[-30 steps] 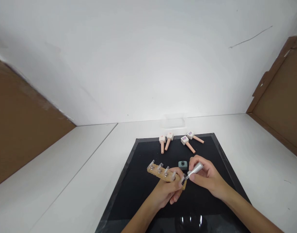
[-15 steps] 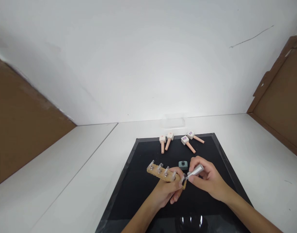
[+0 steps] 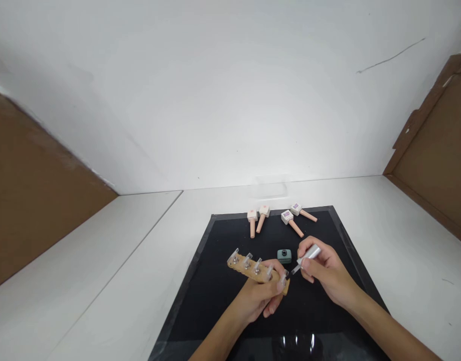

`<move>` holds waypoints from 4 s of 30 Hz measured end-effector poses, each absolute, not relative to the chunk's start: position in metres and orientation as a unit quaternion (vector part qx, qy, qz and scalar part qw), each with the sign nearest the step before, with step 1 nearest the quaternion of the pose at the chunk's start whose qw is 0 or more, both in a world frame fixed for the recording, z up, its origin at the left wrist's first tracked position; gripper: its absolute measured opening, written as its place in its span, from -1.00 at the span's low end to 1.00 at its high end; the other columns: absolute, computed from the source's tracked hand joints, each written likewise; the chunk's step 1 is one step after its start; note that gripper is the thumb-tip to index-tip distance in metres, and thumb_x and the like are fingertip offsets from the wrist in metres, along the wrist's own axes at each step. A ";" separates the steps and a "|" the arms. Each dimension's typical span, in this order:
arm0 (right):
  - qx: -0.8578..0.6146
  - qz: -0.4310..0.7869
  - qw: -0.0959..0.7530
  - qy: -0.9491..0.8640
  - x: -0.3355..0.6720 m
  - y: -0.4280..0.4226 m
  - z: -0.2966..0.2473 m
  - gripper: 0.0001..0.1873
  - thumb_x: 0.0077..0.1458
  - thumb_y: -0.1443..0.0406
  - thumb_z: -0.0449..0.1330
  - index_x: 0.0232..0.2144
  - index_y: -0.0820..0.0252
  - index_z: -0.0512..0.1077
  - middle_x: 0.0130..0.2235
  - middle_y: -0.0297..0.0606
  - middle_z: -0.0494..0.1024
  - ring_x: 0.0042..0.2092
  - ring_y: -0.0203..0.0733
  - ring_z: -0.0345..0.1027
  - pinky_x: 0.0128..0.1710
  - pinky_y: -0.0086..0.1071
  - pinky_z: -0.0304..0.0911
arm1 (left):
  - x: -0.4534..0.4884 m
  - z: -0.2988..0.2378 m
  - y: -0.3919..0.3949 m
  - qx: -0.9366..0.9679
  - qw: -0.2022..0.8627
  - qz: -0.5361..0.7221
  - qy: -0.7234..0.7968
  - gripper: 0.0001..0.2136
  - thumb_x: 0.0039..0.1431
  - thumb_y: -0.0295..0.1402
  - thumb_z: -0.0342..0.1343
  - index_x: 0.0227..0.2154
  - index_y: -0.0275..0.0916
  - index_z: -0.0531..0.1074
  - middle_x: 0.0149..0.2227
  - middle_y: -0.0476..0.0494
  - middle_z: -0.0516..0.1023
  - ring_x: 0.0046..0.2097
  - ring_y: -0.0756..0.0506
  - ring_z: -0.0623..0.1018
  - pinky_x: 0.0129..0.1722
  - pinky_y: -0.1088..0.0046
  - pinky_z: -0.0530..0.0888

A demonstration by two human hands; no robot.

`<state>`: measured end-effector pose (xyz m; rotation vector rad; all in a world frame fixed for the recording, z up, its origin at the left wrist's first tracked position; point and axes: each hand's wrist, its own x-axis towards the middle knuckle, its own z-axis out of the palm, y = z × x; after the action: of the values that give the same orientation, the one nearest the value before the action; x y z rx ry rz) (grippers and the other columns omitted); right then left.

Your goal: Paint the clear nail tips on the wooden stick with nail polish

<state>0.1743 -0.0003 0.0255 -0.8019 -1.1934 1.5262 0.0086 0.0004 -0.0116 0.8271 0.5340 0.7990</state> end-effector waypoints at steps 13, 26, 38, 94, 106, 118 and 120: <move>-0.358 0.448 0.458 -0.679 0.178 -0.005 0.036 -0.90 0.05 0.29 0.18 -0.46 0.13 0.31 -0.51 -0.41 0.27 -0.53 -0.34 0.07 -0.55 -0.46 0.06 | 0.009 -0.012 0.002 0.391 0.807 0.365 0.251 -0.64 -0.20 -0.15 0.32 -0.54 -0.25 0.26 -0.80 0.18 0.24 -0.82 0.18 0.12 -0.87 0.74 0.05; -0.335 0.453 0.465 -0.683 0.179 -0.009 0.044 -0.87 0.07 0.24 0.17 -0.46 0.12 0.31 -0.53 -0.41 0.25 -0.54 -0.33 0.09 -0.56 -0.45 0.07 | 0.009 -0.010 0.002 0.395 0.806 0.366 0.245 -0.66 -0.19 -0.15 0.32 -0.54 -0.25 0.29 -0.81 0.19 0.19 -0.82 0.18 0.10 -0.87 0.74 0.04; -0.365 0.379 0.452 -0.721 0.180 -0.006 0.040 -0.90 0.05 0.36 0.15 -0.47 0.13 0.29 -0.54 -0.44 0.24 -0.56 -0.36 0.04 -0.58 -0.47 0.01 | 0.008 -0.011 0.001 0.380 0.809 0.374 0.249 -0.66 -0.20 -0.19 0.33 -0.55 -0.26 0.28 -0.77 0.17 0.25 -0.82 0.19 0.13 -0.87 0.75 0.06; -0.389 0.561 0.397 -0.613 0.177 0.010 0.027 -0.66 -0.04 0.27 0.25 -0.17 0.10 0.30 -0.26 -0.31 0.42 -0.28 -0.26 0.35 -0.34 -0.40 0.26 | 0.012 0.002 -0.002 0.339 0.742 0.459 0.352 -0.56 -0.22 -0.16 0.35 -0.32 -0.28 0.34 -0.72 0.12 0.33 -0.66 0.12 0.25 -0.68 0.64 0.12; -0.385 0.561 0.439 -0.587 0.174 0.008 0.033 -0.68 -0.14 0.34 0.31 -0.35 0.11 0.25 -0.35 -0.41 0.35 -0.38 -0.33 0.29 -0.37 -0.42 0.22 | 0.009 -0.004 -0.001 0.332 0.759 0.465 0.312 -0.55 -0.17 -0.23 0.33 -0.20 -0.24 0.33 -0.67 0.12 0.31 -0.64 0.13 0.26 -0.67 0.63 0.06; -0.380 0.571 0.452 -0.571 0.191 0.016 0.039 -0.57 -0.21 0.19 0.39 -0.36 0.11 0.24 -0.34 -0.39 0.35 -0.47 -0.39 0.21 -0.44 -0.44 0.17 | 0.001 0.016 0.007 0.264 0.714 0.555 0.336 -0.50 -0.32 -0.27 0.40 -0.33 -0.21 0.24 -0.67 0.20 0.22 -0.65 0.14 0.26 -0.66 0.67 0.10; -0.364 0.586 0.461 -0.558 0.192 0.015 0.038 -0.55 -0.22 0.17 0.40 -0.36 0.11 0.23 -0.35 -0.41 0.34 -0.50 -0.42 0.18 -0.47 -0.46 0.15 | 0.000 0.017 0.007 0.267 0.712 0.562 0.327 -0.53 -0.29 -0.27 0.39 -0.36 -0.22 0.24 -0.67 0.20 0.21 -0.64 0.15 0.24 -0.65 0.67 0.11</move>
<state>0.1916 0.0154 0.0384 -0.8969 -1.3737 1.4413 -0.0004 0.0071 0.0175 0.5912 0.7243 1.2450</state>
